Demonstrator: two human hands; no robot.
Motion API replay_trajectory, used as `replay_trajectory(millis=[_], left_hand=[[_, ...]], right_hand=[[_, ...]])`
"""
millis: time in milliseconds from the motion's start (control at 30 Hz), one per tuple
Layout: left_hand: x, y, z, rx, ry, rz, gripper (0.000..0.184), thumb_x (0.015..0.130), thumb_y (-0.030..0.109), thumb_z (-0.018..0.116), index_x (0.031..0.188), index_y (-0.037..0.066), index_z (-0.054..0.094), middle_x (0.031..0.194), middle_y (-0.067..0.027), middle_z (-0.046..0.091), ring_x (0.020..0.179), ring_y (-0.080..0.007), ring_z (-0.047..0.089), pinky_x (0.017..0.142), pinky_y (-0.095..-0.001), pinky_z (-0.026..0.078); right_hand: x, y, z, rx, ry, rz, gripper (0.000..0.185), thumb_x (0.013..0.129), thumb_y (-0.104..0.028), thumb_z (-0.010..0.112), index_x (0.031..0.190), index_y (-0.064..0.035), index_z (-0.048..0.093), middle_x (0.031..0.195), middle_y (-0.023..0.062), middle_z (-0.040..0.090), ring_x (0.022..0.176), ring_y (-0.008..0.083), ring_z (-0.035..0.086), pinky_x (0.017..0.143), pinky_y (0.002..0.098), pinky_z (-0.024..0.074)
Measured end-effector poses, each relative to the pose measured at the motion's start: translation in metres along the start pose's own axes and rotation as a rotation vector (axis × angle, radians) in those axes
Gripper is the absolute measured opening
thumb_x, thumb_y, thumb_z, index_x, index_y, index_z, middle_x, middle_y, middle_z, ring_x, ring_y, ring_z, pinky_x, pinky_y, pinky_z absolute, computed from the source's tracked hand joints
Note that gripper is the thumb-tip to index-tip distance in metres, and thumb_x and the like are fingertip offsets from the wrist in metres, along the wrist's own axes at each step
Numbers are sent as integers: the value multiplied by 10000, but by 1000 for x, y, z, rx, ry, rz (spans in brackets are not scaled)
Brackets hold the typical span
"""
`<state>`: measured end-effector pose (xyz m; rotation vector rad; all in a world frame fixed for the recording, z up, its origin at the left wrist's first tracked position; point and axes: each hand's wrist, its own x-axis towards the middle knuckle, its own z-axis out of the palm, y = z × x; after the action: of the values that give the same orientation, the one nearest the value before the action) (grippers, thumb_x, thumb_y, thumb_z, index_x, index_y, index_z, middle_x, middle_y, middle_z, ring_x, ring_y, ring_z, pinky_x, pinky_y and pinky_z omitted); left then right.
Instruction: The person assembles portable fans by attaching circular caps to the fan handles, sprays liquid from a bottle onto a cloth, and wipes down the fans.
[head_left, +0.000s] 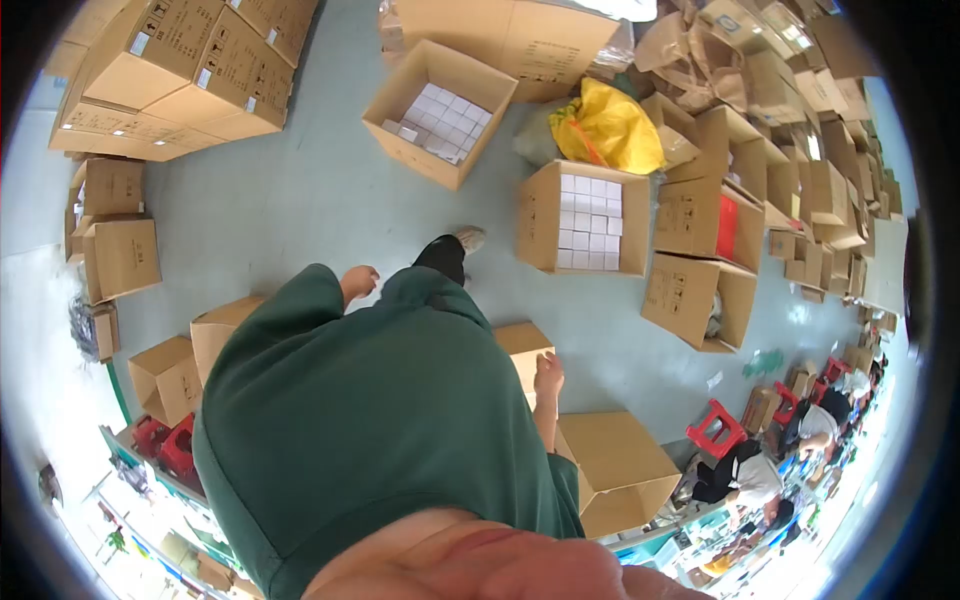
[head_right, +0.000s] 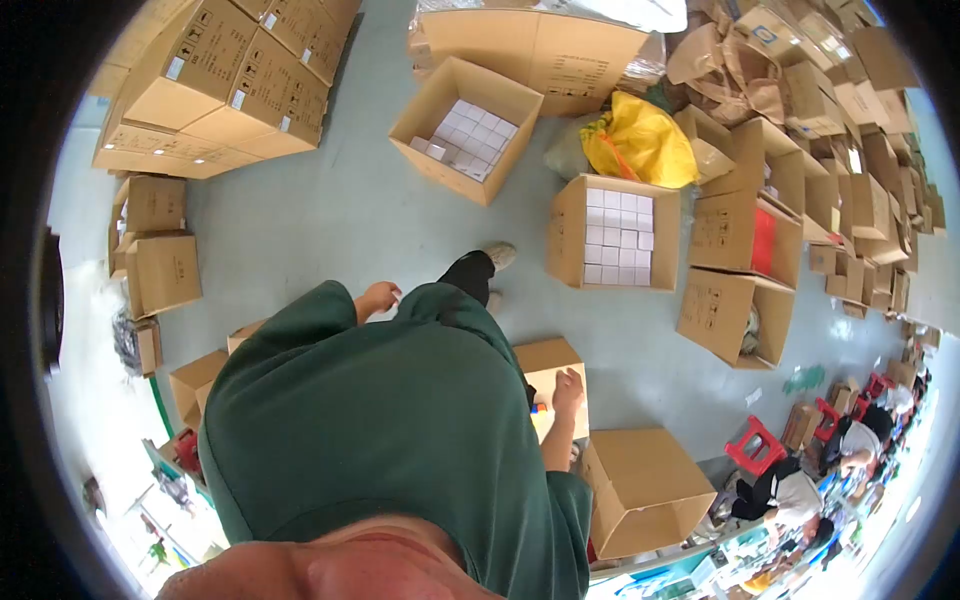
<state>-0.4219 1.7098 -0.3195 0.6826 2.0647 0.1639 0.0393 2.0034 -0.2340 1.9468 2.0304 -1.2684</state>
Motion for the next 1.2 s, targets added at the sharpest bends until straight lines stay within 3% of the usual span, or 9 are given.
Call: replay_trajectory(millis=[233,300,433,500,700,833,933,1100,1200], left_hand=[[119,82,-36,373,-69,434,312,696,203,792,922,12,693,980,-185,683,957,-397,639,840,-479,522],[161,118,-36,82,-80,149,442,603,234,858,946,12,691,1018,-190,675,976,-398,628,852,-470,522],[199,201,-54,142,-120,356,435,638,239,830,978,8,688,1037,-189,673,1004,-393,621,865,-466,512],[204,262,-55,383,-159,536,439,648,238,822,996,7,687,1055,-184,672,1009,-380,623,865,-466,510],[259,376,17,343,-266,582,207,755,220,630,824,40,708,761,-200,679,779,-435,647,763,-487,510],[288,466,84,562,-304,544,230,782,173,637,963,45,697,934,-214,689,888,-369,656,761,-467,501],[279,568,122,540,-402,307,307,862,239,548,1050,33,676,1138,-228,655,1086,-382,610,924,-466,478],[244,760,223,517,-468,453,393,868,219,568,1217,52,637,1218,-205,641,1159,-337,599,980,-425,465],[239,830,295,206,-496,529,402,885,227,563,1239,46,623,1203,-180,659,1146,-320,612,972,-414,477]], right_hand=[[-5,-2,-45,135,-111,225,525,884,-360,643,1209,51,612,1020,208,707,864,270,678,767,363,541],[-11,4,-49,-55,-11,139,536,884,-352,638,1233,52,597,1064,219,698,904,281,678,815,370,534],[-22,4,-58,222,172,352,520,895,-357,633,1255,16,600,1086,206,696,958,285,677,859,384,528],[-28,64,-39,26,235,83,468,909,-308,629,1230,32,605,1014,199,711,851,228,700,782,362,543],[-47,99,-35,328,241,681,500,876,-416,638,1179,-19,658,1006,209,717,973,321,696,836,400,533],[-49,177,-8,348,323,714,419,912,-413,602,1093,-47,695,934,186,717,875,331,699,771,432,532],[-34,197,-65,427,169,817,395,915,-394,604,1081,-48,698,938,181,717,870,328,698,769,431,533],[-11,298,-196,404,155,786,356,920,-363,607,1060,-50,704,946,174,718,863,322,697,767,427,535],[18,412,-252,584,523,779,162,924,-156,597,1007,-41,675,845,41,657,761,143,619,650,304,510]])
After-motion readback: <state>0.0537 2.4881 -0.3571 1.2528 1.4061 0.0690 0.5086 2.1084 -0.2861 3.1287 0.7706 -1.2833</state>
